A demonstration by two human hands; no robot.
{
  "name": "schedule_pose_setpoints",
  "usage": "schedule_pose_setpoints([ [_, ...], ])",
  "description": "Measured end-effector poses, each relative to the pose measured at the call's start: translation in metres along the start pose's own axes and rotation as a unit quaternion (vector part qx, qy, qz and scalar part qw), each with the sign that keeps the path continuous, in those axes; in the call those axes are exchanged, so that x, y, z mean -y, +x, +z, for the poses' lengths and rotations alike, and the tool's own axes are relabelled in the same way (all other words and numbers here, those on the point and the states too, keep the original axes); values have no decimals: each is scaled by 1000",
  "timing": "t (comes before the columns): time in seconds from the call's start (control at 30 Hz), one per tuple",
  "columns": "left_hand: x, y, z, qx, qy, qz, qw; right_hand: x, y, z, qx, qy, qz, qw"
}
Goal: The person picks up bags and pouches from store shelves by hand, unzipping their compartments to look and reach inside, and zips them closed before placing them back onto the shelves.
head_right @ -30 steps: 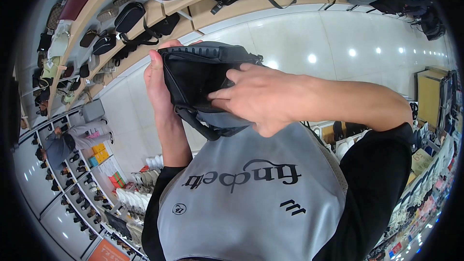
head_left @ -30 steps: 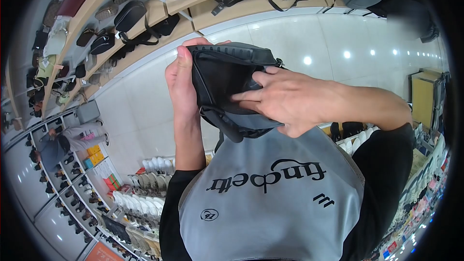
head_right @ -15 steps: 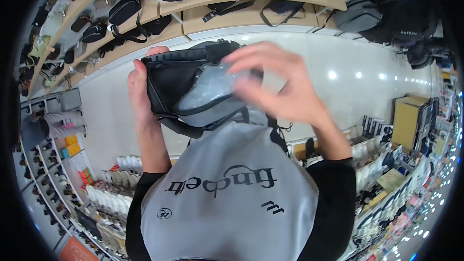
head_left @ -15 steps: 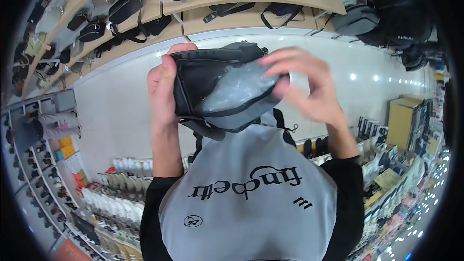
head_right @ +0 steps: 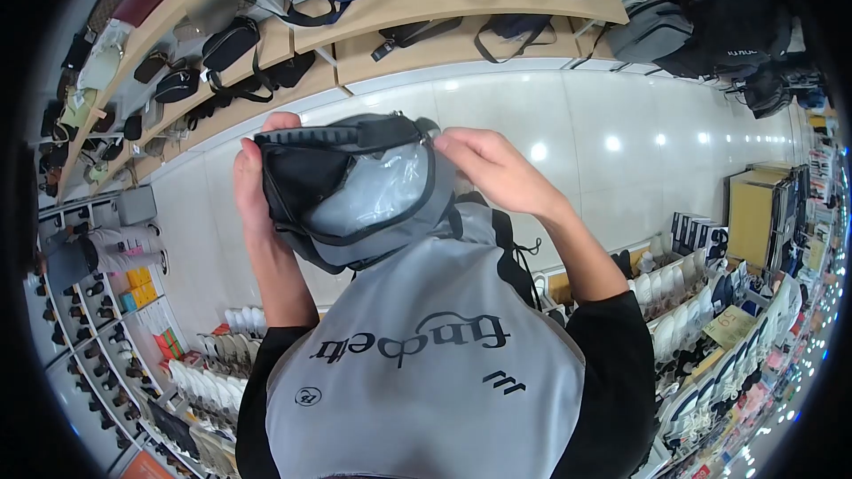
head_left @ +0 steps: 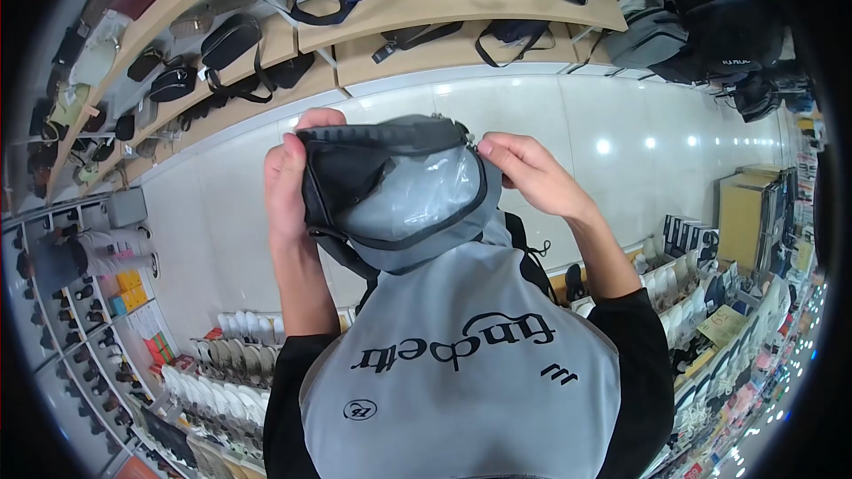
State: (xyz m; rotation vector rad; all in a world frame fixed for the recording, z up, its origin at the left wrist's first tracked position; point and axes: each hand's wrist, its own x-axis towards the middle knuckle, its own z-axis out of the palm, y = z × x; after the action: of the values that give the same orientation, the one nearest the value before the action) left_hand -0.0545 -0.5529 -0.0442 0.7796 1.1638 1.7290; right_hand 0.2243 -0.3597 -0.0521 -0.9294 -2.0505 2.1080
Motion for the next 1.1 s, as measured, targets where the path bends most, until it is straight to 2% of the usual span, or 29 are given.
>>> schedule_pose_setpoints([
  [0.07, 7, 2, -4, 32, 27, 2, 999, 0, 0, -3, 15, 14, -28, 999],
  [0.2, 16, 3, 3, 81, 75, -108, 988, 39, -20, 4, -70, -249, -125, 958],
  [0.23, 26, 3, 5, 76, 113, -118, 984, 45, -23, 14, -86, -294, -160, 938],
  [0.27, 27, 5, 20, 85, 172, -80, 978, 50, -25, 27, -102, -337, -192, 916],
  [0.3, 30, 5, 27, 94, 196, -78, 973, 53, -27, 40, -113, -361, -182, 908],
  [0.4, 41, 7, 36, 97, 234, -81, 964, 66, -31, 51, -123, -336, -131, 924],
  [0.43, 42, 6, 37, 107, 251, -90, 958, 61, -30, 54, -123, -338, -191, 913],
  [0.5, 40, 7, 43, 146, 316, -100, 932, 59, -29, 62, -76, -313, -173, 931],
  [0.53, 45, 8, 44, 169, 307, -81, 933, 59, -28, 67, -53, -300, -165, 938],
  [0.6, 55, 9, 47, 215, 290, -39, 932, 59, -22, 73, -109, -261, -147, 948],
  [0.63, 51, 11, 51, 195, 306, -63, 930, 60, -21, 75, -145, -255, -142, 945],
  [0.67, 52, 13, 46, 184, 309, -42, 932, 61, -19, 75, -183, -249, -140, 941],
  [0.73, 58, 16, 33, 168, 314, 1, 934, 62, -20, 74, -197, -176, -138, 954],
  [0.77, 47, 14, 37, 168, 217, -7, 961, 65, -21, 73, -196, -130, -127, 964],
  [0.8, 32, 9, 43, 138, 301, 51, 942, 67, -23, 72, -192, -83, -115, 971],
  [0.87, -20, 3, 75, 73, 451, 168, 874, 65, -24, 69, -213, -119, -190, 951],
  [0.93, -23, -1, 83, 103, 478, 172, 855, 73, -30, 68, -225, -119, -236, 938],
  [0.97, -23, -2, 86, 116, 492, 175, 845, 78, -30, 66, -223, -162, -287, 917],
  [1.1, 0, 2, 95, 59, 475, 311, 821, 88, -35, 68, -200, -308, -395, 842],
])
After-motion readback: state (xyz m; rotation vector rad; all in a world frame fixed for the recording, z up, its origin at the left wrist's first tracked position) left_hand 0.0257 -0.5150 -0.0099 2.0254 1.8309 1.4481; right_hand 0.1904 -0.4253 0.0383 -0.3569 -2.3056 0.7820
